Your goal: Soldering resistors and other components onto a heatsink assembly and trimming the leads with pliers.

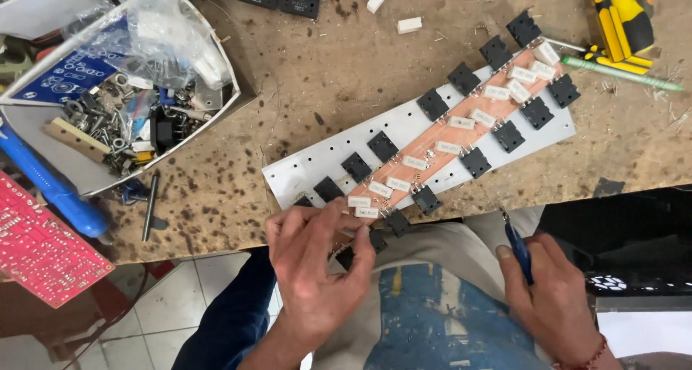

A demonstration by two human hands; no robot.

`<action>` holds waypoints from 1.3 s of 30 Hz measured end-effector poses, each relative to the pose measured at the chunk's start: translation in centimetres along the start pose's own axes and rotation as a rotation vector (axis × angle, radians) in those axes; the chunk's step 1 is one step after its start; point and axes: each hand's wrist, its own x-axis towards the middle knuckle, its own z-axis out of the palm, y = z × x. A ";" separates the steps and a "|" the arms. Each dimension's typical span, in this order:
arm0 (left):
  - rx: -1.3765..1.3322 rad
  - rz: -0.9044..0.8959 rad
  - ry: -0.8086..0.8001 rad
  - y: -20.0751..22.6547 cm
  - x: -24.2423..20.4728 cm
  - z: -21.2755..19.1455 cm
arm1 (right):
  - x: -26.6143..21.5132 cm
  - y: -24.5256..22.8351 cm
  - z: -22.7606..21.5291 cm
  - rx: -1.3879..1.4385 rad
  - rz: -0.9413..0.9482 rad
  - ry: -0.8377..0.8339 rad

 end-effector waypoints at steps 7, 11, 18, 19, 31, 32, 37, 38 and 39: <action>0.144 -0.134 -0.146 0.8 0.9 -0.5 | 0.1 2.9 0.3 -0.030 -0.306 0.166; 0.224 -0.146 -0.170 1.8 1.7 -0.6 | 0.7 4.5 0.0 -0.024 -0.390 0.363; 0.370 -0.154 -0.118 2.4 0.8 0.2 | 3.1 7.5 -1.9 -0.097 -0.447 0.546; 0.379 -0.154 -0.111 2.5 0.9 0.2 | 3.3 7.3 -2.3 -0.110 -0.457 0.546; 0.094 -0.023 -0.042 1.5 1.1 -1.1 | 4.4 -3.4 -6.4 0.104 -0.628 -0.189; 0.047 -0.006 -0.029 1.2 1.0 -1.1 | 3.8 -3.9 -6.0 -0.062 -0.634 -0.297; -0.020 -0.149 -0.024 -0.3 0.2 -0.3 | 5.9 -9.3 -7.0 -0.514 -0.741 -0.029; -0.065 -0.188 -0.032 -0.6 0.0 -0.2 | 6.3 -9.9 -7.1 -0.610 -0.713 -0.018; -0.074 -0.191 -0.030 -0.6 0.1 0.0 | 6.6 -10.3 -6.9 -0.619 -0.711 -0.021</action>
